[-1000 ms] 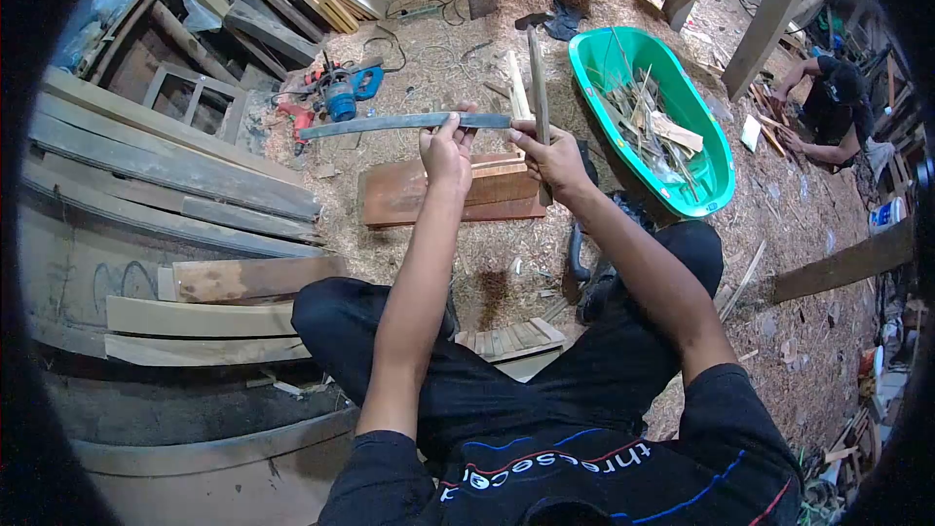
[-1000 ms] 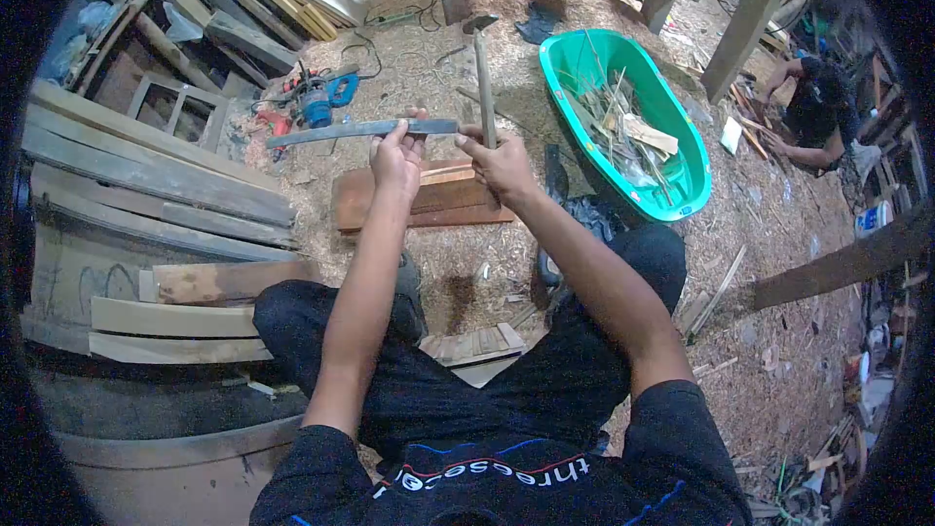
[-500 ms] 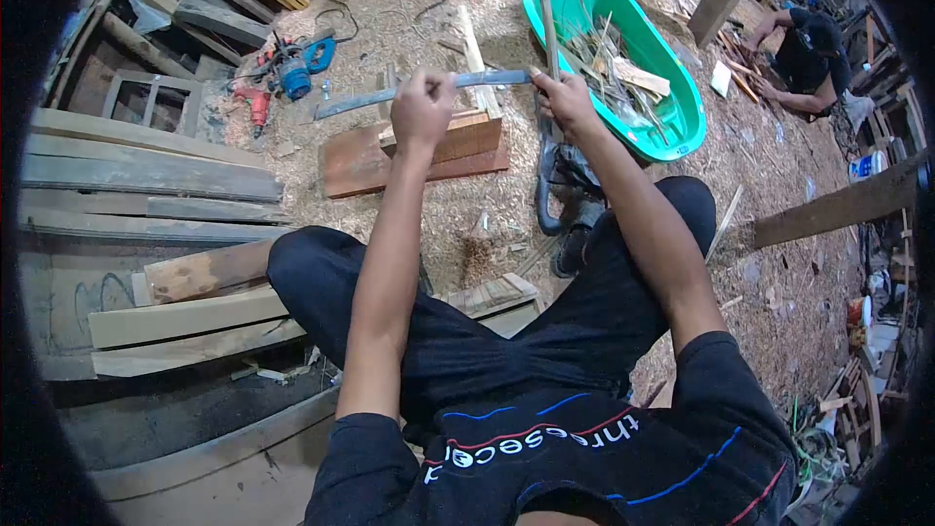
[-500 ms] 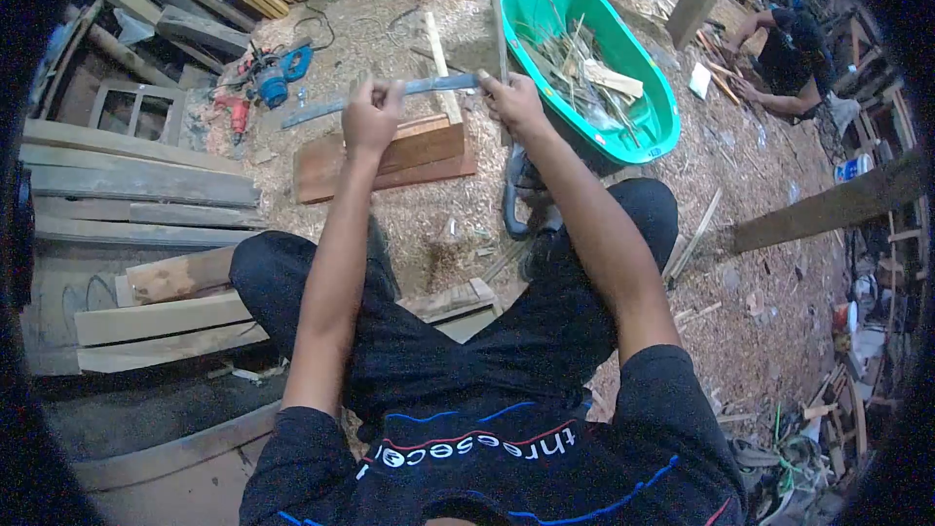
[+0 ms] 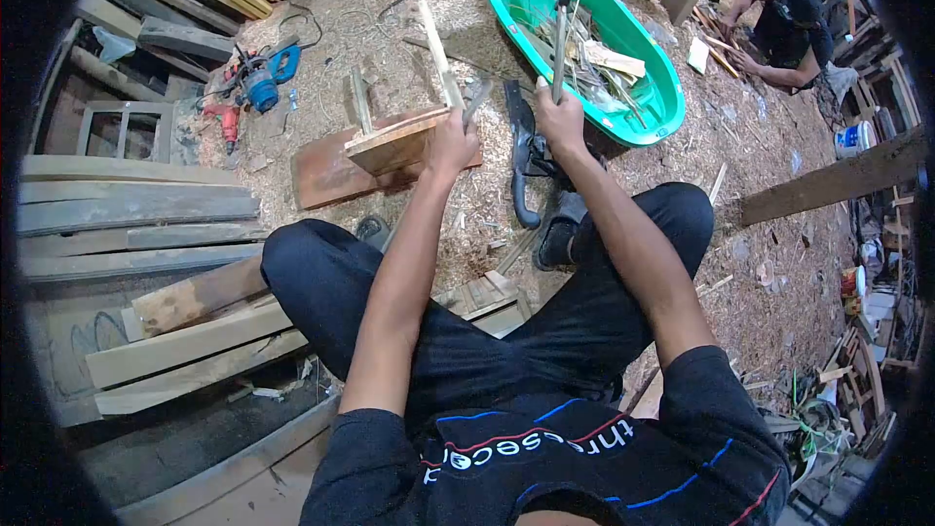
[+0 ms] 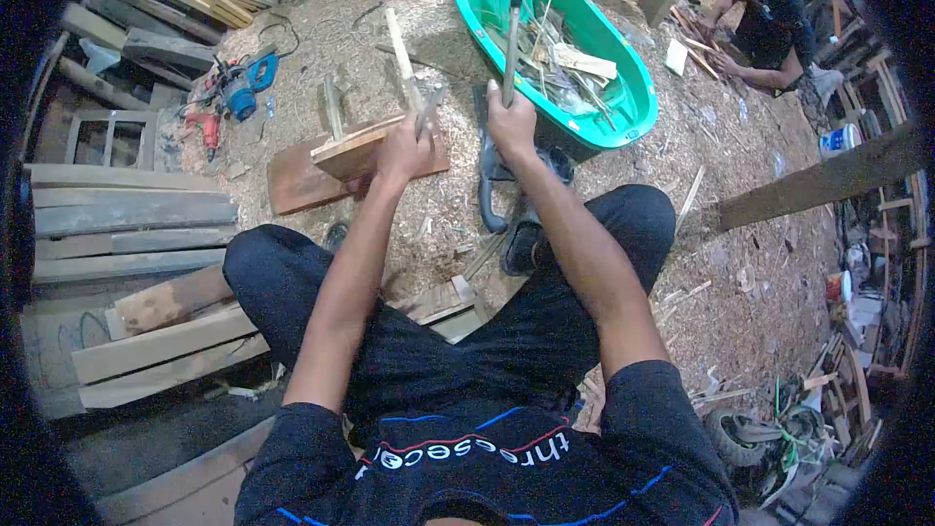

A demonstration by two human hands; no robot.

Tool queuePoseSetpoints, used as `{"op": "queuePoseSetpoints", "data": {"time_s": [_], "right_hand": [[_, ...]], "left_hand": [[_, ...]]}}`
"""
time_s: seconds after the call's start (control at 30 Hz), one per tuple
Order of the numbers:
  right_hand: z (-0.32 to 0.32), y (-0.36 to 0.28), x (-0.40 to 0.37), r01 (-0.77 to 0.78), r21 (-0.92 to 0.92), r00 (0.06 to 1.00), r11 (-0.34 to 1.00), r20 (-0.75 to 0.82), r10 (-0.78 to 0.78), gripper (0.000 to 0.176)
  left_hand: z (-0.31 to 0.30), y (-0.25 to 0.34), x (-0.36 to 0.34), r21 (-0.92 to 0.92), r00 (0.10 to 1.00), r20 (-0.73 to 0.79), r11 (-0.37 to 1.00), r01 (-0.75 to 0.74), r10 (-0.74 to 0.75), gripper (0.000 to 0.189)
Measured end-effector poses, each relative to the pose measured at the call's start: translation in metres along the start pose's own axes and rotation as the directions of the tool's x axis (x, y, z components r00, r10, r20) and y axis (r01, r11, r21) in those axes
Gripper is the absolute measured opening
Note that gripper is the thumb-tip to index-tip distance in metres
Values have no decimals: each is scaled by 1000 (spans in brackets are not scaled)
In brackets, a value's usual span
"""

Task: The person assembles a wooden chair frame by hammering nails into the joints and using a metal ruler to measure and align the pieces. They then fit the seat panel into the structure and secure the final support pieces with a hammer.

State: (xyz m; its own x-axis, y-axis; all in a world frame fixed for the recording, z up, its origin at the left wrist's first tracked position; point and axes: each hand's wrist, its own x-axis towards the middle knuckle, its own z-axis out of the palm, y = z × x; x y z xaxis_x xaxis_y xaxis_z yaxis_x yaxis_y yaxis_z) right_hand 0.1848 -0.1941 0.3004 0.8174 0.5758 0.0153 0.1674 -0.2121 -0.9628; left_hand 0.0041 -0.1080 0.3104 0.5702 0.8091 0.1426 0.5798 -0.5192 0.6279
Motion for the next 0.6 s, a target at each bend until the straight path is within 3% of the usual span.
{"op": "queuePoseSetpoints", "data": {"time_s": [0.1,0.13,0.23,0.27,0.37,0.4,0.5,0.6], "right_hand": [[9,25,0,221,-13,961,975,-167,-220,43],[8,41,7,50,-105,999,993,-1,-51,42],[-17,48,6,-235,-397,935,887,157,318,45],[-17,76,11,-124,-517,956,847,167,241,42],[-41,101,-1,-14,-656,988,755,107,111,32],[-47,105,-2,-35,-722,980,691,111,166,25],[-57,142,-1,206,-789,967,579,253,1,21],[-48,185,7,227,-814,971,535,234,-55,21]], "left_hand": [[17,-19,-1,86,991,107,994,71,-80,27],[22,-24,-1,88,986,142,993,80,-92,28],[38,-35,-2,24,988,151,1000,12,-16,26],[43,-35,-6,12,986,162,1000,24,-25,24],[66,-43,-8,-15,978,205,999,32,-28,22],[66,-39,-9,-12,975,221,1000,26,-23,22],[70,-34,-12,-3,963,270,1000,9,-7,22],[78,-38,-15,-5,957,291,1000,-9,10,21]]}}
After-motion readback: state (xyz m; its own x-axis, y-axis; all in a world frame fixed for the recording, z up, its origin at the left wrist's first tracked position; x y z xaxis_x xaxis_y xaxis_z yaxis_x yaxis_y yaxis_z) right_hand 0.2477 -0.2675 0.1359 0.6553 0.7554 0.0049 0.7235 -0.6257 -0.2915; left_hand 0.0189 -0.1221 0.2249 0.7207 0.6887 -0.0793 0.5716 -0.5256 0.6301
